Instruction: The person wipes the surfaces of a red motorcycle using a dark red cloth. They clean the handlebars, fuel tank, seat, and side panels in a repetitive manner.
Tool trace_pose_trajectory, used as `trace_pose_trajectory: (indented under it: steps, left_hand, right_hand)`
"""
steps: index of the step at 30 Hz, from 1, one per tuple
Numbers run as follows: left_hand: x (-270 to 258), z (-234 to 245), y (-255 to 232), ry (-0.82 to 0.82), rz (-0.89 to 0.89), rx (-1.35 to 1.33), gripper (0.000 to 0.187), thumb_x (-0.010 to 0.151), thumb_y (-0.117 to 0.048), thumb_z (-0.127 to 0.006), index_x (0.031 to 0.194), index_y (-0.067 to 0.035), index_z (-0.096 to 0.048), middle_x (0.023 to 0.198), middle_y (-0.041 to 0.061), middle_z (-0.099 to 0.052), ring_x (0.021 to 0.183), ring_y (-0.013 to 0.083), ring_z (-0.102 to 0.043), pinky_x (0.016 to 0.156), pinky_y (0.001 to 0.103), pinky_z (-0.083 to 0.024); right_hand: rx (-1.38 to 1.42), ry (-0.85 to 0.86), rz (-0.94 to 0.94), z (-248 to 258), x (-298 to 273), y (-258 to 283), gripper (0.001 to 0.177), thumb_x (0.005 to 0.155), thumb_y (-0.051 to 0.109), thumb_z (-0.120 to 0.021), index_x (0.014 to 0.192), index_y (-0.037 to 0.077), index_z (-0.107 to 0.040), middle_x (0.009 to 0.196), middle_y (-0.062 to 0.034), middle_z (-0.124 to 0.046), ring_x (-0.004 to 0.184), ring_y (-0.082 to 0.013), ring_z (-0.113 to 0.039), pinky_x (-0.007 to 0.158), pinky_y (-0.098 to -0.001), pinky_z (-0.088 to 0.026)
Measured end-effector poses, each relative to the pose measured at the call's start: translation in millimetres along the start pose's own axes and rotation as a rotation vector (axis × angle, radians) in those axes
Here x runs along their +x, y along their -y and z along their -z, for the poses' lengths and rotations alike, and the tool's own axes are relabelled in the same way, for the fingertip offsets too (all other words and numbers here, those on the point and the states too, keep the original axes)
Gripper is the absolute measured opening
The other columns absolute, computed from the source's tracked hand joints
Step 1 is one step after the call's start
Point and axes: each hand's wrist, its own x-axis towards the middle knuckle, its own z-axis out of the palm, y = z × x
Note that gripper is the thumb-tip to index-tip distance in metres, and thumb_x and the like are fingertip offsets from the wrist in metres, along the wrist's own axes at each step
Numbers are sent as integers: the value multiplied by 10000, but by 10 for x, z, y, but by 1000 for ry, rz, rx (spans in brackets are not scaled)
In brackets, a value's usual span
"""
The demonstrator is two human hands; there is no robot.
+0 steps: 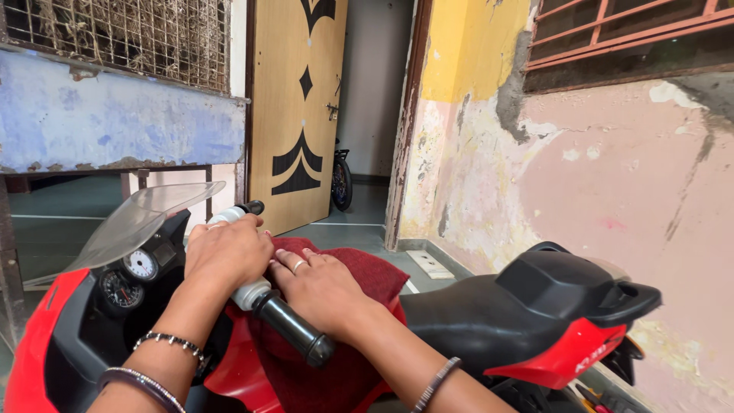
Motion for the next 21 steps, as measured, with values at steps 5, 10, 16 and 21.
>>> trace_pose_trajectory:
  steps: [5, 10, 16, 21]
  left_hand:
    - [-6, -7, 17, -38, -47, -33, 421, 981, -391, -455, 1228, -205, -741, 1201, 144, -731, 1215, 285, -638, 1076, 444, -377]
    - [-86, -12, 59, -72, -60, -98, 425, 995, -368, -427, 1142, -190, -784, 1137, 155, -747, 1171, 294, -654, 1074, 440, -379]
    - [-120, -1, 83, -112, -104, -163, 427, 944, -334, -426, 1115, -186, -789, 1124, 149, -741, 1159, 288, -647, 1082, 432, -348]
    - [-135, -22, 106, -107, -104, -148, 452, 957, -369, -407, 1103, -193, -797, 1111, 142, -750, 1163, 289, -650, 1084, 427, -358]
  right_hand:
    - [71, -98, 121, 224, -272, 4, 615, 949, 482, -544, 1415, 83, -567, 1517, -173, -522, 1345, -422, -509, 1121, -505, -392]
    - [229, 115, -176, 181, 2, -131, 544, 978, 456, -420, 1442, 208, -559, 1467, -56, -602, 1303, -291, -598, 1086, -488, -442]
    - [194, 401, -324, -278, 741, -473, 530, 955, 445, -361, 1441, 319, -532, 1486, -28, -521, 1340, -304, -503, 1085, -493, -388]
    - [234, 474, -165, -898, 1264, -811, 545, 987, 464, -373, 1395, 196, -616, 1466, -109, -598, 1335, -327, -565, 1098, -447, -436]
